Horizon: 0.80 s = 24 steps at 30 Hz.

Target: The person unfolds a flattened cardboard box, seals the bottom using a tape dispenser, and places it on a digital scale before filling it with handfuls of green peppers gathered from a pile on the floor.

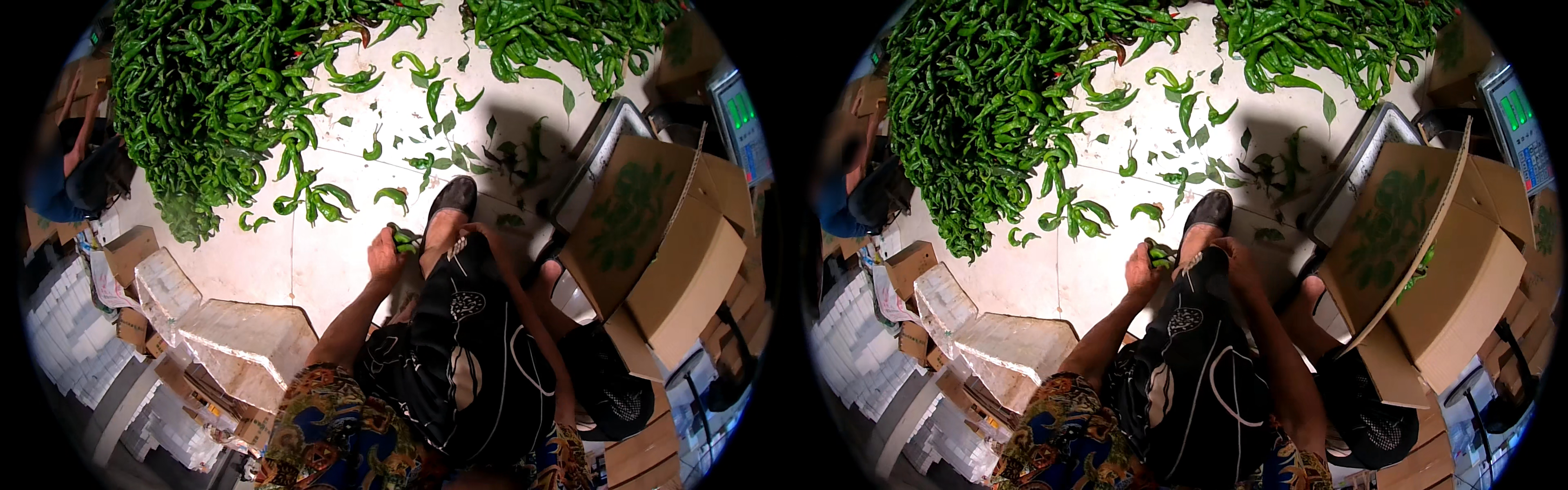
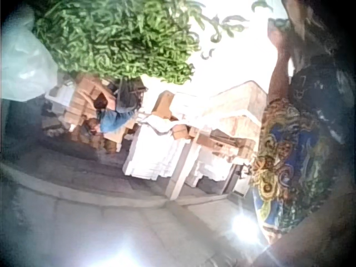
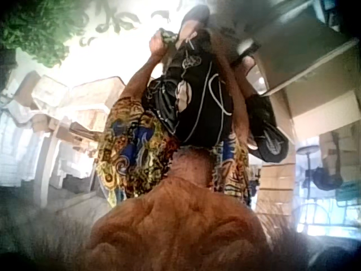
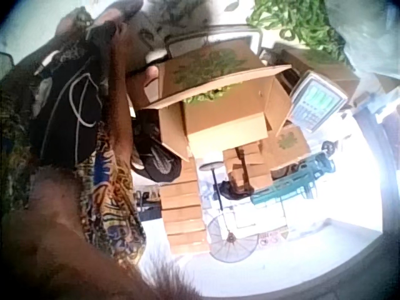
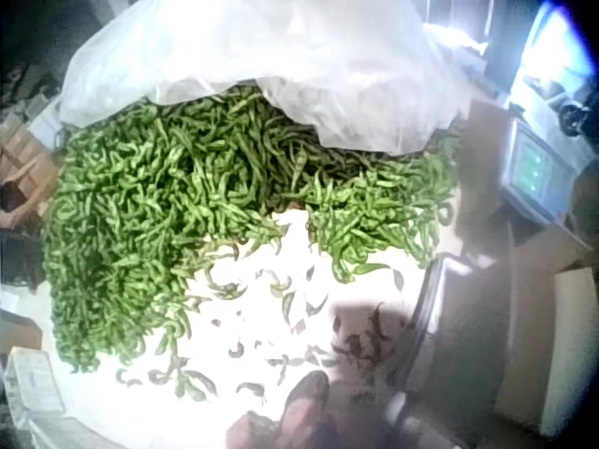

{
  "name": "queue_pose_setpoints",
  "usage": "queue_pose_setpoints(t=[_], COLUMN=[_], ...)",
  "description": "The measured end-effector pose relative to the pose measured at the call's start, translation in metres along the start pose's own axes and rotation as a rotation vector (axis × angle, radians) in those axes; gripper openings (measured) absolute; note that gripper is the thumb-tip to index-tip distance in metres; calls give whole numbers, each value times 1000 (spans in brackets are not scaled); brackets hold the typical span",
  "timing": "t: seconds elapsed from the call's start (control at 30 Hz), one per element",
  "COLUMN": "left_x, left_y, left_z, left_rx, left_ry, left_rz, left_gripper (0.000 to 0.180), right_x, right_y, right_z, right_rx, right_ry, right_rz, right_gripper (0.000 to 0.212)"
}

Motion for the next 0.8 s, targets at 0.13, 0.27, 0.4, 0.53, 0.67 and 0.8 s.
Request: queue_pose_setpoints(t=[0.13, 0.27, 0.4, 0.53, 0.67, 0.8], left_x=[44, 71, 79, 84, 137, 180], left_y=[-67, -147, -192, -98, 49, 86], left_z=[-5, 35, 4, 73, 110, 146], left_rx=[-538, -656, -578, -582, -306, -7], left_ry=[86, 117, 164, -151, -583, -567], left_rz=[171, -22, -391, -76, 128, 337], left_gripper=[39, 25, 40, 35, 63, 85], right_x=[21, 40, 83, 62, 34, 56], right_y=[-7, 19, -15, 16, 61, 23], right_z=[18, -24, 40, 1, 28, 27], right_rx=[-8, 23, 241, 376, -205, 163], right_ry=[-130, -12, -127, -111, -127, -123], right_rz=[42, -176, -7, 33, 557, -59], right_gripper=[56, 60, 34, 21, 22, 23])
Point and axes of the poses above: each hand's wrist, its own x-axis towards the middle knuckle, its own z-axis out of the back of the hand, y = z × x, the point moved 5 cm from there along x, towards the middle knuckle, and after that the axes turned 2 degrees about -y, right-handed, at the moved point
